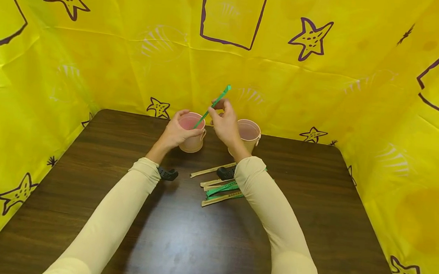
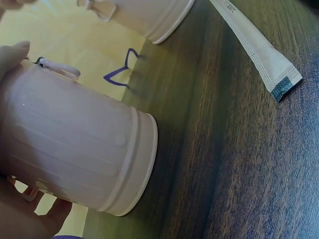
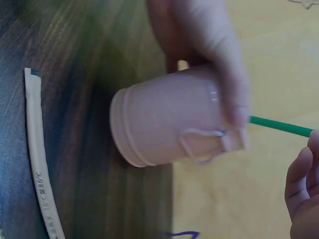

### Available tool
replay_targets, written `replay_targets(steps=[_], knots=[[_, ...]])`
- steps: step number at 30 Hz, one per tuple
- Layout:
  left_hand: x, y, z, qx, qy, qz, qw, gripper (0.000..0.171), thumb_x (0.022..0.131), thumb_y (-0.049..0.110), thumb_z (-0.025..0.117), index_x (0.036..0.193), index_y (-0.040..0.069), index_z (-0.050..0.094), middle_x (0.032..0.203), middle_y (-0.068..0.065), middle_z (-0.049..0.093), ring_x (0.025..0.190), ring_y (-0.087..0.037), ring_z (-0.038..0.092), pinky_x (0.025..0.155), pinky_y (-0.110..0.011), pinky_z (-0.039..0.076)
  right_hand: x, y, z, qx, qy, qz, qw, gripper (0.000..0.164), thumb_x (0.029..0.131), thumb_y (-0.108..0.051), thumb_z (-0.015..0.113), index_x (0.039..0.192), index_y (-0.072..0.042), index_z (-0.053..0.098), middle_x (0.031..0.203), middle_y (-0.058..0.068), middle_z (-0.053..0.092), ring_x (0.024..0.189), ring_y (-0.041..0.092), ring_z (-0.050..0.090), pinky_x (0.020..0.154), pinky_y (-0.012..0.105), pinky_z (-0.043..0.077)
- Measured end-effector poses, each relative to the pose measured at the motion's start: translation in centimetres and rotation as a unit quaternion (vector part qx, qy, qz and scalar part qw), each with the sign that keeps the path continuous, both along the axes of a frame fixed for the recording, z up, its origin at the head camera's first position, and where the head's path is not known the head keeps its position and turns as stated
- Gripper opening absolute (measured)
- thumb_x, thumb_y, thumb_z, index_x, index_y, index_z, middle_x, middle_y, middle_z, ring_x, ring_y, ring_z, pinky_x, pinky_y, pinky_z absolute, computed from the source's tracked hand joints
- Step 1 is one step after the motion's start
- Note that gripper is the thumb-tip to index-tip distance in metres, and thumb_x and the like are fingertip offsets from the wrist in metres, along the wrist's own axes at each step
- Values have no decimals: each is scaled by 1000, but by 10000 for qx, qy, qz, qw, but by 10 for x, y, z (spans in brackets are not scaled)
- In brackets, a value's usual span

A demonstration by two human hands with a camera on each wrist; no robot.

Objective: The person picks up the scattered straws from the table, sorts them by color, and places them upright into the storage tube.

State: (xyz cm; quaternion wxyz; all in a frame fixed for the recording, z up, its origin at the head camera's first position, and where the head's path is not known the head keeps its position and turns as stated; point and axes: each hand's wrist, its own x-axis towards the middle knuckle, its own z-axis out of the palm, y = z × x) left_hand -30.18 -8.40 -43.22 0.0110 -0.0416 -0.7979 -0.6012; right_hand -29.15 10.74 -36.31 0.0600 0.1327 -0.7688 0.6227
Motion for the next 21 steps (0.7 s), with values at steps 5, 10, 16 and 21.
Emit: replay_targets(steps=[5, 10, 16, 21], knots=[[0, 2, 1, 55, -23, -88, 9999, 103, 74, 36, 92, 156, 14, 32, 151, -15, 46, 134, -32, 51, 115, -47, 43, -6, -8, -16, 137, -243, 27, 9996, 33, 103, -19, 62, 131, -4, 52, 119, 12, 60, 58, 9, 55, 56, 21, 46], [-1, 3, 1, -4, 5, -90, 10000, 102, 75, 35, 92, 155, 14, 33, 151, -15, 47, 135, -32, 51, 115, -47, 43, -10, -12, -25, 2, -227, 107, 9997, 36, 102, -16, 63, 132, 0, 51, 114, 11, 61, 57, 10, 56, 56, 21, 47], [-1, 1, 1, 7, 2, -135, 9999, 99, 77, 34, 90, 156, 14, 33, 153, -14, 45, 137, -32, 50, 116, -47, 41, -10, -14, -26, 94, -295, 281, 9991, 40, 103, -16, 62, 137, -1, 48, 123, 15, 61, 61, 15, 59, 57, 22, 48], [-3, -2, -2, 34, 3, -101, 9999, 100, 77, 37, 90, 156, 15, 33, 153, -14, 45, 136, -32, 50, 115, -48, 42, -8, -14, -27, 333, -500, 383, 9975, 54, 102, -20, 63, 147, -2, 41, 140, 23, 55, 72, 20, 65, 58, 20, 51]])
